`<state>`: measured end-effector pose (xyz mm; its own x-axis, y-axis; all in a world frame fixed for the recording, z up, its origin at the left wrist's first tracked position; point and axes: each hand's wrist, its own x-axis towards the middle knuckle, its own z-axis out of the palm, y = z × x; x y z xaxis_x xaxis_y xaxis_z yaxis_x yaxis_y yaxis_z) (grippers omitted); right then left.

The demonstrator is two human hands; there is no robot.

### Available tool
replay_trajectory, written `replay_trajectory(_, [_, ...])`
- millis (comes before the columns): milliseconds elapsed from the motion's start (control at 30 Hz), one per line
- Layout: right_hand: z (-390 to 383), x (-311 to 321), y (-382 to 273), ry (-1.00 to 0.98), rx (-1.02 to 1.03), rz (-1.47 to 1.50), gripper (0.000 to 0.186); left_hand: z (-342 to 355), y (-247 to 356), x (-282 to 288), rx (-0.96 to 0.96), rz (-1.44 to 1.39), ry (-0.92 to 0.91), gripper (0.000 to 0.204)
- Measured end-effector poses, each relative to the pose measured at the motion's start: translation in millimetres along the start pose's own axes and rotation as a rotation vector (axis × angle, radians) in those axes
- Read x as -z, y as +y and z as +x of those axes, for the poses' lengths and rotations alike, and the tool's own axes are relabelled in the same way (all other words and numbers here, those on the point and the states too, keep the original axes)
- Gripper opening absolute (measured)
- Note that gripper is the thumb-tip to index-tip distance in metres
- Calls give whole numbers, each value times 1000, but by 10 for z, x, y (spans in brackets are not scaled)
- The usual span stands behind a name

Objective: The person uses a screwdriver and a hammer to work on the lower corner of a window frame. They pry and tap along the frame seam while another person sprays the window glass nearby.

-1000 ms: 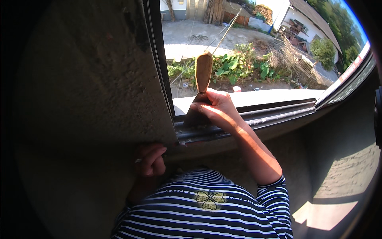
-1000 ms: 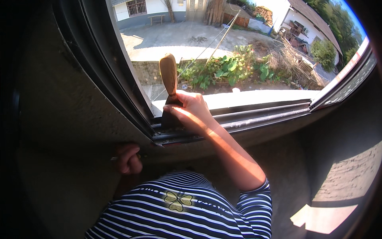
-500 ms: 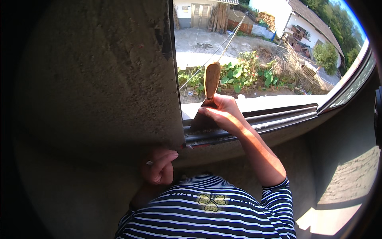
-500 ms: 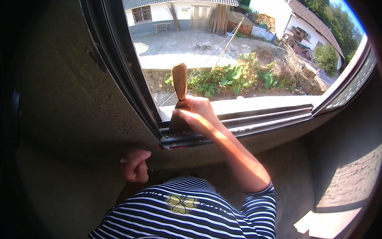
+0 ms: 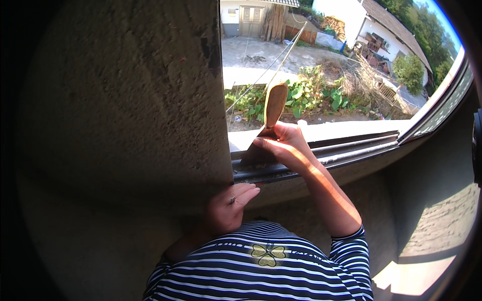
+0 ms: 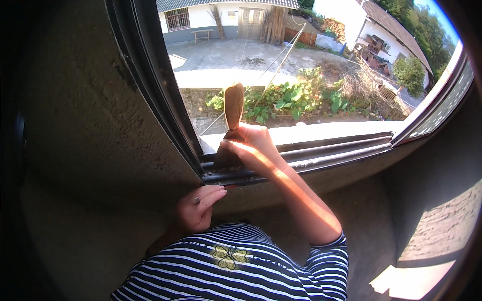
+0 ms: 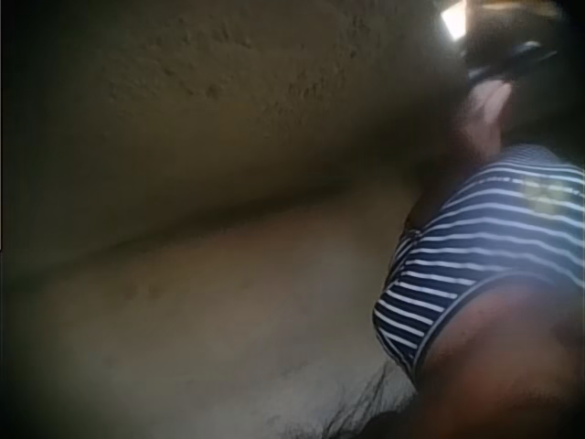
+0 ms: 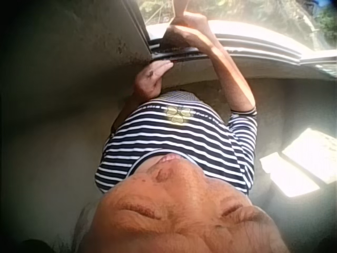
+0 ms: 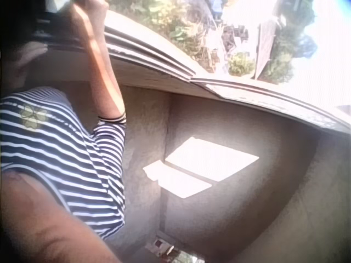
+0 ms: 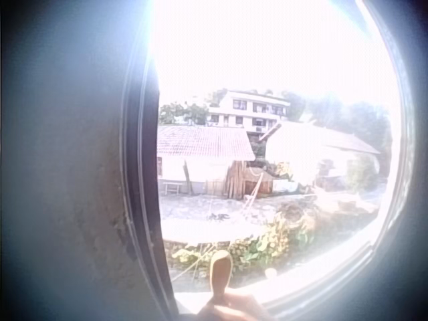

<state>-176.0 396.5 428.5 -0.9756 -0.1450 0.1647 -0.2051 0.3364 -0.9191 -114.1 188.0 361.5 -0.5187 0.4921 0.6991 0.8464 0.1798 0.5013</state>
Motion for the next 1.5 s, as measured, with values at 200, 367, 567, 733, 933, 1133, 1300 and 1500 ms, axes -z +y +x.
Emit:
replay_trajectory(200, [-39, -22, -17, -1, 155, -92, 16, 51, -26, -110, 34, 104, -113, 44])
replay_trajectory(367, [-109, -39, 10, 13, 69, -285, 14, 55, -35, -177, 83, 180, -140, 42])
replay_trajectory(567, [76, -13, 164, -6, 91, 36, 15, 61, -54, -237, 98, 145, -121, 42])
replay_trajectory(733, [184, -21, 205, -41, 14, 82, 17, 48, -74, -244, 95, 113, -104, 43])
replay_trajectory(933, [352, -9, 186, -114, -51, -35, 25, 46, -88, -255, 96, 85, -100, 42])
replay_trajectory(1133, [365, 14, 187, -141, -114, 34, 27, 66, -52, -264, 85, 108, -104, 41])
replay_trajectory(1300, [405, 41, 149, -251, -160, 51, 28, 126, -15, -239, 126, 122, -65, 43])
replay_trajectory(1500, [415, 56, 150, -227, -229, 0, 25, 227, 28, -262, 192, 101, -116, 47])
